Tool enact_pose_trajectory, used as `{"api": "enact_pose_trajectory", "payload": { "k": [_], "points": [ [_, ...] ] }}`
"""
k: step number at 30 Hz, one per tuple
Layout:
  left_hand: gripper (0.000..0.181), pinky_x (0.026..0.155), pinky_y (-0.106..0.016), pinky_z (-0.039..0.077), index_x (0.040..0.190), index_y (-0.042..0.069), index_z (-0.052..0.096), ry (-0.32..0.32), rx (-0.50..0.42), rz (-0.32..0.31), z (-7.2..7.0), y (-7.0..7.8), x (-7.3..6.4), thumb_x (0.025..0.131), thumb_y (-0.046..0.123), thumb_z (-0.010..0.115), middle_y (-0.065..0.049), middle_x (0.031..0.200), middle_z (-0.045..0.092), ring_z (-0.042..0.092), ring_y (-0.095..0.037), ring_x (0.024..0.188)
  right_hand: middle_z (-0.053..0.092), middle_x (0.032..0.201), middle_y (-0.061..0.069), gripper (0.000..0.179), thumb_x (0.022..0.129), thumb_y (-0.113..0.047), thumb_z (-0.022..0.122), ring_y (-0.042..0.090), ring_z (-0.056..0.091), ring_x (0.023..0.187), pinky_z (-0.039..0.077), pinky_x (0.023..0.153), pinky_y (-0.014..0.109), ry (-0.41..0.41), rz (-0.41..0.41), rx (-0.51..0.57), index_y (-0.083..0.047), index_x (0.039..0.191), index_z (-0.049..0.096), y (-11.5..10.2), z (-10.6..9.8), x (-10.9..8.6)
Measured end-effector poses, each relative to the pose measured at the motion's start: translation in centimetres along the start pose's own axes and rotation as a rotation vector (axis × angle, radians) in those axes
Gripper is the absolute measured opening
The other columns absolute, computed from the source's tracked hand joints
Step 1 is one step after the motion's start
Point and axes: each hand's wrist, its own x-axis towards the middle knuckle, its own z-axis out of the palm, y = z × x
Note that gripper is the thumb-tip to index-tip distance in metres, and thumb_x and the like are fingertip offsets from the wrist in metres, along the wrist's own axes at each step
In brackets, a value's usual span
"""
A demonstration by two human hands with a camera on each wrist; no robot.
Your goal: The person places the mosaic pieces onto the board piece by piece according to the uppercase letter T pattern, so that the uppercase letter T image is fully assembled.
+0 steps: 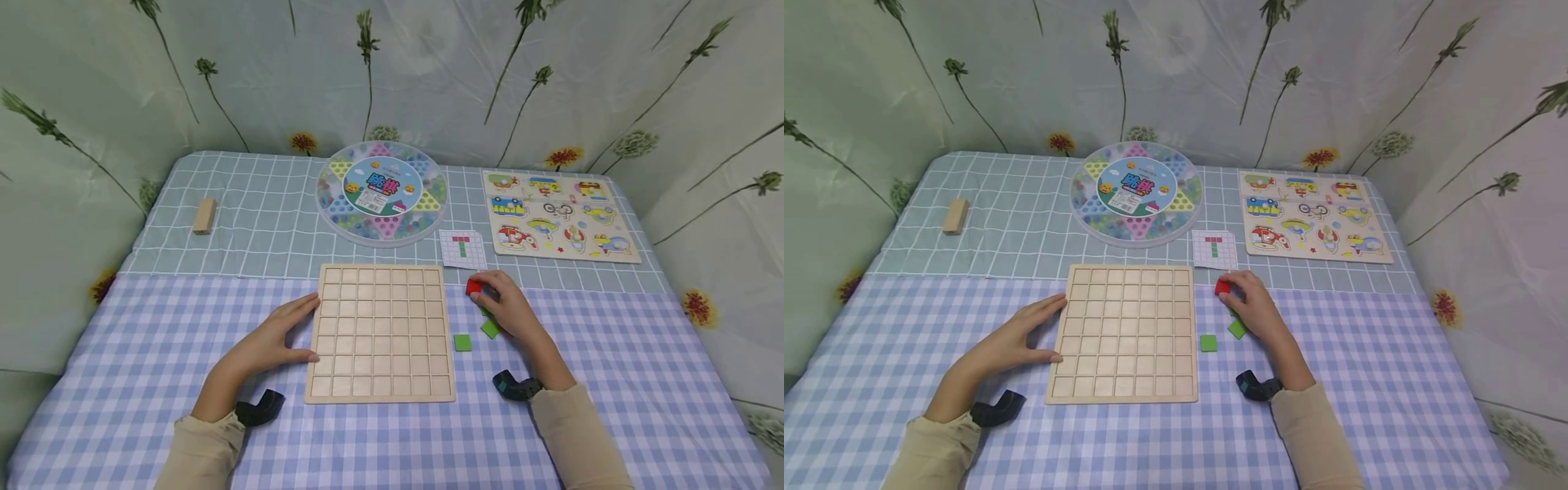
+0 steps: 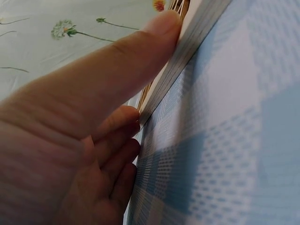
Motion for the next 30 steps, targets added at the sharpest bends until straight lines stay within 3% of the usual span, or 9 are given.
{"api": "enact_pose_trajectory", "payload": {
  "k": [6, 11, 15, 18, 24, 27, 30],
  "points": [
    [0.094, 0.099, -0.052, 0.022, 0.141, 0.001, 0.027, -0.002, 0.006, -0.001, -0.1, 0.1, 0.0, 0.07, 0.043, 0.073, -0.012, 0.145, 0.023, 0.02, -0.034, 0.13, 0.051, 0.114, 0.01, 0.036, 0.085, -0.016, 0.064, 0.025, 0.047, 0.105, 0.036, 0.092, 0.046, 0.072, -0.051, 0.026, -0.009, 0.119, 0.057, -0.6, -0.1, -0.2],
    [0.094, 0.1, -0.051, 0.022, 0.141, 0.003, 0.027, -0.015, -0.008, -0.008, -0.1, 0.3, 0.1, 0.07, 0.044, 0.073, -0.011, 0.146, 0.022, 0.019, -0.032, 0.131, 0.055, 0.11, 0.008, 0.035, 0.081, -0.008, 0.067, 0.022, 0.049, 0.101, 0.04, 0.087, 0.041, 0.169, -0.189, 0.052, -0.007, 0.115, 0.061, -1.8, -0.1, -0.3],
    [0.094, 0.1, -0.05, 0.021, 0.142, 0.004, 0.026, -0.024, -0.015, -0.016, -0.1, 0.3, 0.3, 0.07, 0.044, 0.072, -0.009, 0.146, 0.021, 0.018, -0.03, 0.131, 0.057, 0.105, 0.013, 0.034, 0.077, 0.001, 0.068, 0.025, 0.05, 0.101, 0.04, 0.087, 0.028, 0.215, -0.31, 0.11, 0.002, 0.111, 0.062, -5.6, -0.2, -0.8],
    [0.095, 0.101, -0.049, 0.021, 0.142, 0.004, 0.026, -0.024, -0.009, -0.02, -0.1, 0.2, 0.3, 0.07, 0.045, 0.072, -0.009, 0.146, 0.021, 0.018, -0.03, 0.131, 0.056, 0.102, 0.018, 0.033, 0.076, 0.006, 0.067, 0.029, 0.05, 0.1, 0.042, 0.086, 0.031, 0.208, -0.374, 0.146, 0.008, 0.108, 0.061, -8.7, 0.1, -0.7],
    [0.095, 0.1, -0.051, 0.022, 0.141, 0.003, 0.026, -0.014, 0.0, -0.009, -0.1, 0.1, 0.1, 0.07, 0.045, 0.073, -0.01, 0.146, 0.022, 0.019, -0.032, 0.131, 0.057, 0.106, 0.014, 0.036, 0.076, 0.001, 0.069, 0.025, 0.052, 0.1, 0.044, 0.085, 0.039, 0.165, -0.477, 0.241, 0.004, 0.111, 0.06, -9.9, 3.4, 1.9],
    [0.095, 0.1, -0.05, 0.022, 0.142, 0.004, 0.026, -0.019, -0.009, -0.026, -0.2, 0.2, 0.1, 0.07, 0.045, 0.073, -0.009, 0.146, 0.022, 0.019, -0.031, 0.131, 0.058, 0.107, 0.011, 0.035, 0.078, -0.004, 0.069, 0.022, 0.052, 0.101, 0.044, 0.084, 0.038, 0.125, -0.476, 0.274, 0.002, 0.111, 0.06, -10.7, 5.5, 3.1],
    [0.095, 0.101, -0.049, 0.021, 0.142, 0.005, 0.026, -0.028, -0.01, -0.04, -0.2, 0.2, 0.1, 0.07, 0.045, 0.073, -0.009, 0.146, 0.021, 0.018, -0.03, 0.131, 0.058, 0.106, 0.008, 0.033, 0.08, -0.01, 0.068, 0.02, 0.052, 0.099, 0.044, 0.083, 0.037, 0.066, -0.414, 0.284, -0.002, 0.111, 0.06, -11.5, 7.4, 3.8]
  ]
}}
